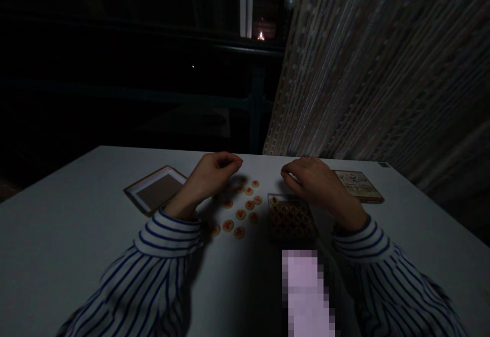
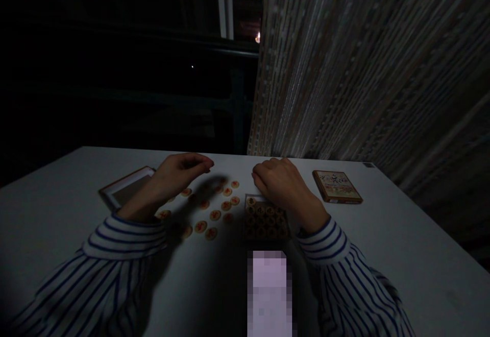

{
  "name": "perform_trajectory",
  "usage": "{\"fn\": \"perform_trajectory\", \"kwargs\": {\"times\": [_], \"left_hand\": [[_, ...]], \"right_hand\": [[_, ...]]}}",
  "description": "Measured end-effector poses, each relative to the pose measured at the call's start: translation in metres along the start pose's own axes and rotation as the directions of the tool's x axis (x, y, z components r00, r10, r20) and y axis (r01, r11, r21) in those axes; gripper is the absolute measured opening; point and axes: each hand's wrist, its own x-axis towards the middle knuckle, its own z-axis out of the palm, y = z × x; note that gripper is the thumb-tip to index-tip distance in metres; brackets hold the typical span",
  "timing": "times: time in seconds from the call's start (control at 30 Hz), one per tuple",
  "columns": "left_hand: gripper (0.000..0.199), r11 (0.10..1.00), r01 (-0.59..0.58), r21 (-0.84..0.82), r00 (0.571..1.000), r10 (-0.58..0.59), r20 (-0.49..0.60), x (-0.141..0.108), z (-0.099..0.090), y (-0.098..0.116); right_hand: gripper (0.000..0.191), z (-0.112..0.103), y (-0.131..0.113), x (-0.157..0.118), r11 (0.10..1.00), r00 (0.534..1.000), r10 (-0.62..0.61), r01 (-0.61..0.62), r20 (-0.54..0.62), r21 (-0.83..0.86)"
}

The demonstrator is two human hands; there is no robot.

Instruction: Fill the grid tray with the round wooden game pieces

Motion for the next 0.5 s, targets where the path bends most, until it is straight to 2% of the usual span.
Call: {"fn": "perform_trajectory", "kwargs": {"times": [0.23,0.5], "left_hand": [[0.024,0.994,-0.107,0.001,0.994,0.107,-0.014,0.004,-0.007,-0.006],[0.024,0.994,-0.101,0.039,0.988,0.104,-0.11,0.003,-0.017,-0.003]], "right_hand": [[0.028,0.0,-0.002,0.0,1.0,1.0,-0.013,0.014,-0.009,0.021],[0.028,-0.001,-0.002,-0.002,0.999,0.998,0.006,-0.003,-0.062,0.043]]}}
